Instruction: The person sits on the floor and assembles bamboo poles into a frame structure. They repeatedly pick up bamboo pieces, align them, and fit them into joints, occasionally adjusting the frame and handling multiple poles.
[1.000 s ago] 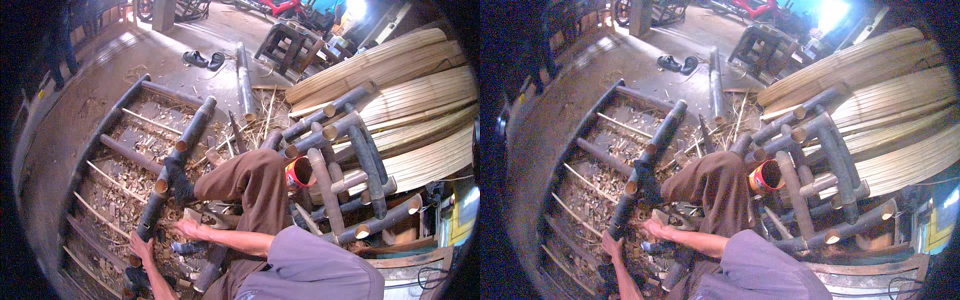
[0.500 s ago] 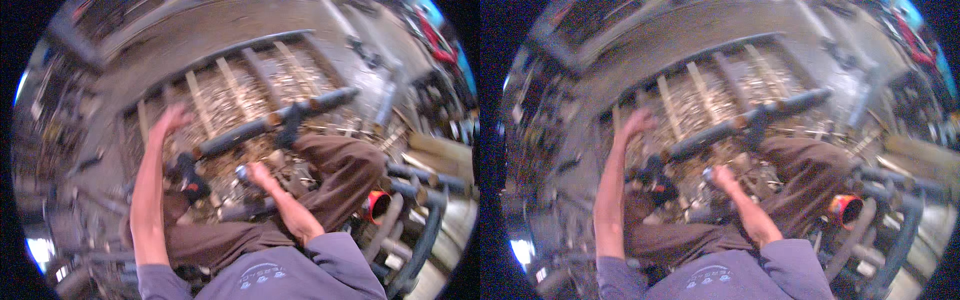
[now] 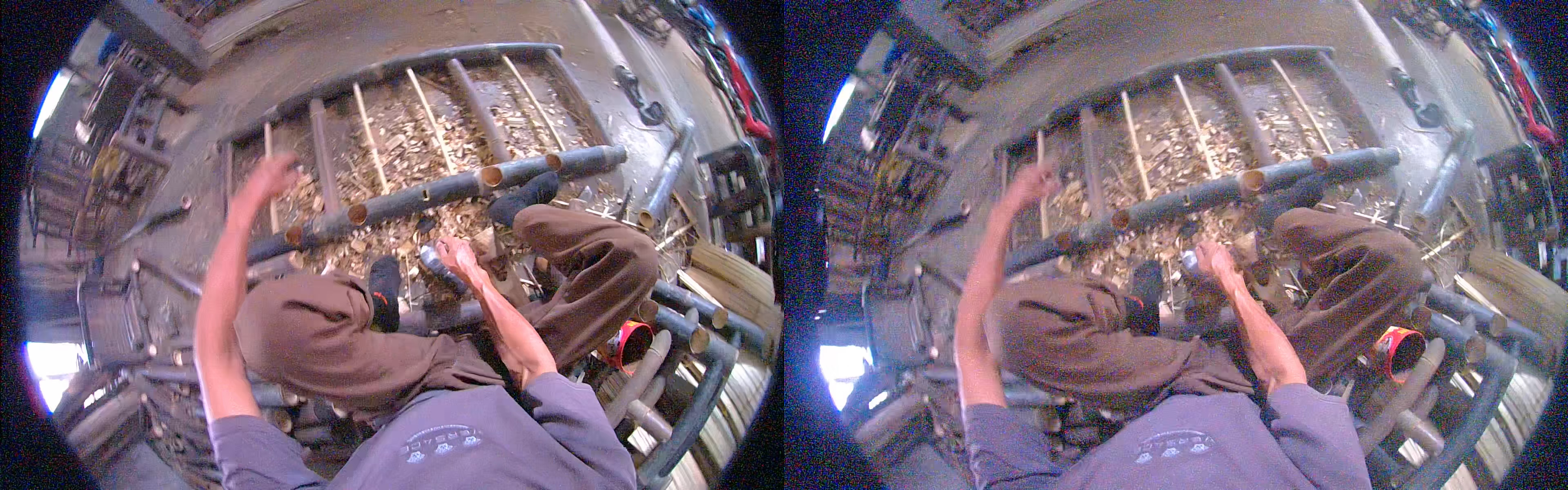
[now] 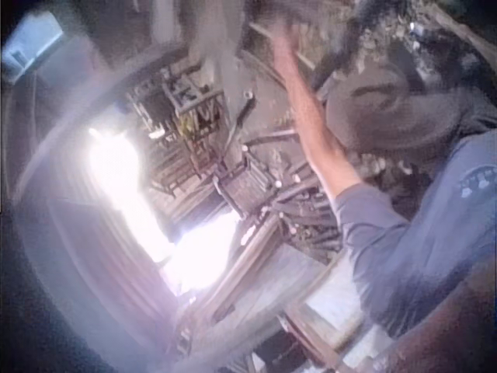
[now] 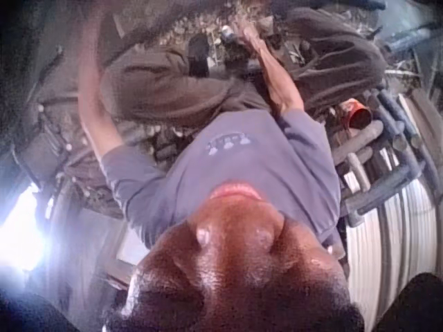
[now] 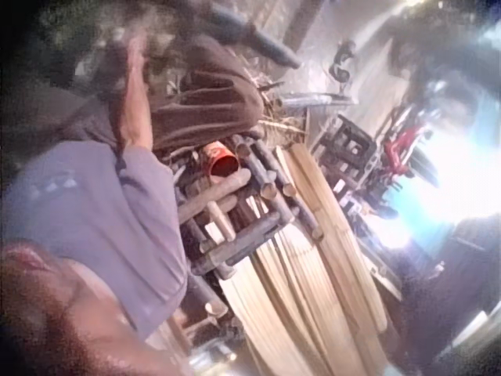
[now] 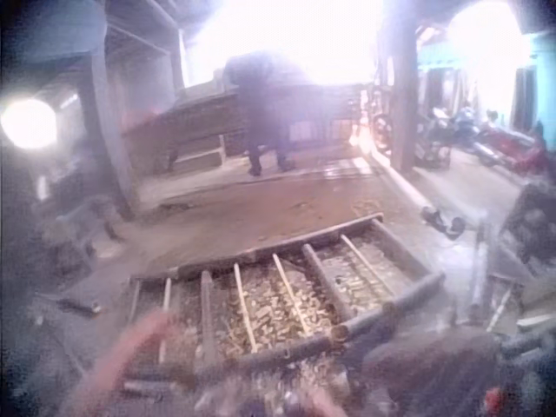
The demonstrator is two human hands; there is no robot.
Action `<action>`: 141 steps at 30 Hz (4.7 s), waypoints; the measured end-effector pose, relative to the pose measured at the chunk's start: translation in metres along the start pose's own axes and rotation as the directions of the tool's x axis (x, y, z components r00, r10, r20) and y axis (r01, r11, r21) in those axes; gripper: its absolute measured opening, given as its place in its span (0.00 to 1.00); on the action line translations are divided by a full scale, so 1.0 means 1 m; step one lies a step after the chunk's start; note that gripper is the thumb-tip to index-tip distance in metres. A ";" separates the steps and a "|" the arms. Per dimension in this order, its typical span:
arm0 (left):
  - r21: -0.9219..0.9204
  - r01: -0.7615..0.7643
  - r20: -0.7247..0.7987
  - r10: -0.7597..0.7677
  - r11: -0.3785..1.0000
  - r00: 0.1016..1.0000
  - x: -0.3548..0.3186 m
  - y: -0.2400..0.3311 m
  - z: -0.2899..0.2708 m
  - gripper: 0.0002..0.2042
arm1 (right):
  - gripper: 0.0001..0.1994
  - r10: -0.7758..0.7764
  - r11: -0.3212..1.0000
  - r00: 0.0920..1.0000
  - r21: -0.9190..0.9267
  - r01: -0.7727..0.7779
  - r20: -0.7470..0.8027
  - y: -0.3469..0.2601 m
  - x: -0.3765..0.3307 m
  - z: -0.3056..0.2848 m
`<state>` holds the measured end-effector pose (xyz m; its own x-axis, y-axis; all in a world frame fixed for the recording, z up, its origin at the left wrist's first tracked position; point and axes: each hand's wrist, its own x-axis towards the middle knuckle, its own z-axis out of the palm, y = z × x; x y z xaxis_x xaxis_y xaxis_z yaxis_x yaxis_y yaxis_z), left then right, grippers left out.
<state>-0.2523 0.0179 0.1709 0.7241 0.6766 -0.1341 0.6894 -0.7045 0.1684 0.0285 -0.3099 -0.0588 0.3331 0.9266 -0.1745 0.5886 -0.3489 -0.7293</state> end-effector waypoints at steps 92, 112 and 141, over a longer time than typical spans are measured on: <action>-0.905 -0.171 0.363 -0.916 -0.390 0.168 -0.236 -0.039 0.211 0.30 | 0.18 -0.221 0.925 0.973 -0.303 0.231 0.066 -0.049 0.181 -0.111; -0.675 -0.088 0.362 -0.433 -0.733 0.825 -0.107 0.113 0.121 0.39 | 0.46 -0.012 0.826 0.632 -0.349 0.442 0.775 -0.269 0.133 -0.057; -0.820 -0.197 -0.543 -0.622 0.538 0.564 -0.035 -0.079 -0.103 0.36 | 0.35 -0.618 0.762 0.742 0.034 0.647 -0.260 -0.225 0.186 -0.106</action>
<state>-0.3341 0.0725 0.2623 -0.0303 0.9362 0.3501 0.2119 -0.3363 0.9176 0.0358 -0.0742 0.1426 0.0748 0.8664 0.4937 0.6392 0.3384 -0.6906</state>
